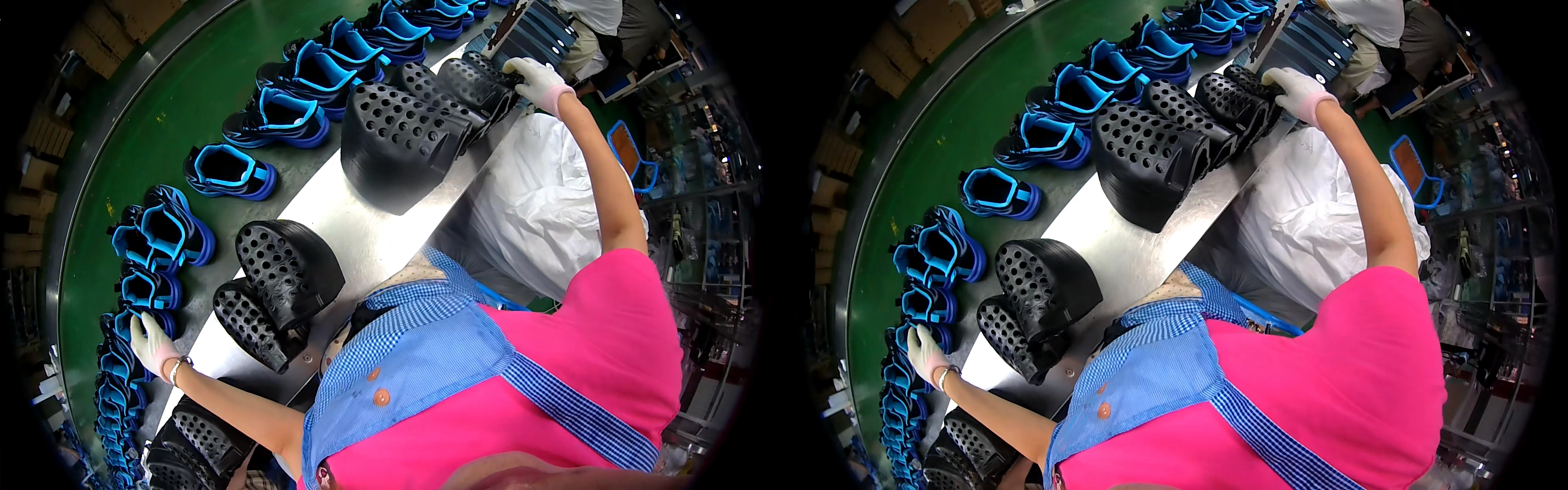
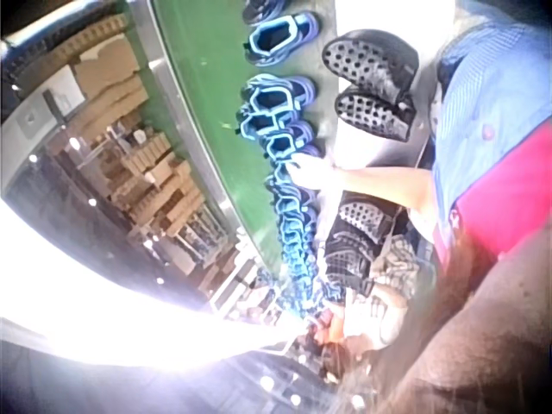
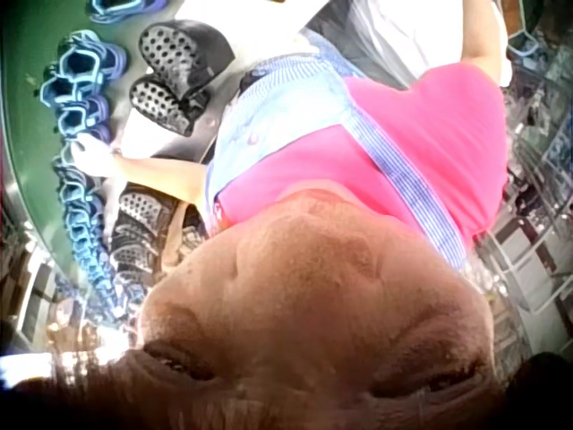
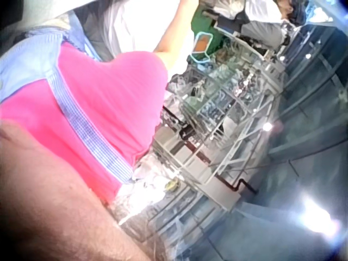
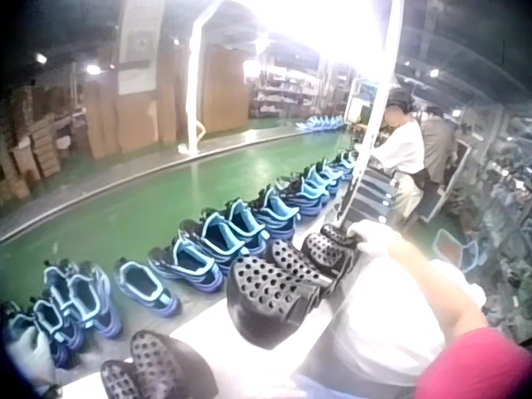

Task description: The person picks up black shoe lasts and inserts them into blue and black sneakers on an assembly line. The person picks up sneakers one by one, slides a plastic last into each shoe, and places the completed shoes back onto the conveyor belt.

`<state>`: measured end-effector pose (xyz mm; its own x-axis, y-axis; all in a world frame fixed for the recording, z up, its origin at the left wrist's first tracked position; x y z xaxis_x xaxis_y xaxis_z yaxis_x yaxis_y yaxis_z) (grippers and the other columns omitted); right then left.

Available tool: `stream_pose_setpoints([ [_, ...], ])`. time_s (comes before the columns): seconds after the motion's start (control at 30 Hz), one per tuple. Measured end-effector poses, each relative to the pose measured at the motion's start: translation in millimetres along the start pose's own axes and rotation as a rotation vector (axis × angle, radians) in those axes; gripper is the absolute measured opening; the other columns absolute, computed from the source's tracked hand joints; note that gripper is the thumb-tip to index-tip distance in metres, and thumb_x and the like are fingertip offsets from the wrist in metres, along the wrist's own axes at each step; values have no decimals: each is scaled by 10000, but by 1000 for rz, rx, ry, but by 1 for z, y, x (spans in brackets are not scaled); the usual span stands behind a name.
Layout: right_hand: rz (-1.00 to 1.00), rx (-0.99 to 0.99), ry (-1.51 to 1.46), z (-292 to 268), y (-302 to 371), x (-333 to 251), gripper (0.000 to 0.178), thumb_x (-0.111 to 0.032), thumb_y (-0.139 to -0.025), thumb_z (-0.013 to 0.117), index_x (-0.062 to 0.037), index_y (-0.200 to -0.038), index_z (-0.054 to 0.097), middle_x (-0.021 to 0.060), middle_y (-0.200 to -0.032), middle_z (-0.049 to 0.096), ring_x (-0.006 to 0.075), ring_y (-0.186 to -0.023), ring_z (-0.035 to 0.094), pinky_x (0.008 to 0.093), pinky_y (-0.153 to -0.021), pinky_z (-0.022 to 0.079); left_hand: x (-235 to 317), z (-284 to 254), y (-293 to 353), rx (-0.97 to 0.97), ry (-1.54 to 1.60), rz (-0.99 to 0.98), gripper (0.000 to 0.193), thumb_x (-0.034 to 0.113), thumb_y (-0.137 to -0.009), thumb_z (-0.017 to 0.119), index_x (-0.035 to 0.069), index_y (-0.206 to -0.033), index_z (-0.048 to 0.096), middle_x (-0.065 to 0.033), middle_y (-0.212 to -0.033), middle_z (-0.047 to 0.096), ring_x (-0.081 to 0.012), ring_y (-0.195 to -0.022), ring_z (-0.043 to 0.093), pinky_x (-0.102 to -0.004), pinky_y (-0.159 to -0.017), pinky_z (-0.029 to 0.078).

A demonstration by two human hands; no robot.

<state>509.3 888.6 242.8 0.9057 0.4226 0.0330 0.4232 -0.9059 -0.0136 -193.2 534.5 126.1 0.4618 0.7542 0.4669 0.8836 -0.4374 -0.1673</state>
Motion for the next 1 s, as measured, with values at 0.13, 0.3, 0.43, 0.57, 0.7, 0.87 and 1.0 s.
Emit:
stream_pose_setpoints([
  [0.13, -76, 4, 4, -1, -4, 11, 405, -37, -762, 601, -67, -1161, 537, 136, -1123, 595, 300, -1055, 580, 352, -927, 465, 3, 13, 4, -44, 71, 45, 490, 394, -900, 541, 35, -1228, 604, -170, -1202, 630, -307, -1099, 594, -339, -956, 420],
  [0.3, 92, -136, -69, -13, -8, 16, 431, -43, -752, 642, -39, -1169, 532, 127, -1095, 601, 251, -1012, 598, 330, -898, 485, 12, 26, 9, -113, 213, 32, 473, 378, -912, 552, 23, -1220, 607, -142, -1206, 638, -255, -1094, 603, -316, -949, 422],
  [0.43, -8, -18, -142, -13, -2, 9, 444, -45, -734, 646, -51, -1166, 545, 131, -1103, 595, 272, -1008, 596, 340, -902, 483, 12, 32, 13, -144, 248, 52, 459, 367, -914, 550, 25, -1214, 613, -135, -1204, 641, -253, -1096, 604, -311, -952, 421],
  [0.57, -32, -92, -41, -10, -4, 15, 441, -70, -715, 649, -75, -1147, 562, 137, -1084, 596, 301, -1033, 589, 360, -912, 474, 8, 35, 15, -147, 265, 60, 451, 365, -915, 549, 32, -1211, 618, -125, -1200, 644, -240, -1090, 606, -305, -949, 422],
  [0.7, -86, -102, -16, -7, 0, 18, 424, -73, -707, 656, -74, -1122, 569, 135, -1062, 591, 303, -1006, 590, 356, -892, 478, 16, 32, 23, -152, 272, 8, 453, 379, -915, 550, 42, -1208, 624, -110, -1198, 648, -222, -1080, 606, -294, -955, 417],
  [0.87, -104, -134, 49, -25, 4, 16, 400, -83, -695, 674, -64, -1080, 568, 130, -1034, 582, 291, -946, 591, 348, -844, 486, 18, 46, 17, -154, 360, 45, 409, 352, -913, 571, 68, -1198, 639, -91, -1162, 662, -190, -1040, 609, -285, -923, 431],
  [1.0, -58, 24, 49, -91, 6, -10, 409, -107, -687, 704, -70, -1071, 570, 105, -1011, 573, 260, -870, 600, 348, -781, 493, 35, 26, 23, -162, 473, -63, 414, 357, -925, 572, 69, -1215, 632, -59, -1063, 672, -151, -942, 606, -266, -823, 452],
])
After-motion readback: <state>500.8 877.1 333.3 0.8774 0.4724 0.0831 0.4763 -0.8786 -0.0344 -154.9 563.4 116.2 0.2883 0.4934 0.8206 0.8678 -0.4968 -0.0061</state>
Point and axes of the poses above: each hand's wrist, its own y-axis away from the middle knuckle, its own z-axis out of the palm, x = y × z, the point moved 5 cm from there along -y, towards the middle knuckle
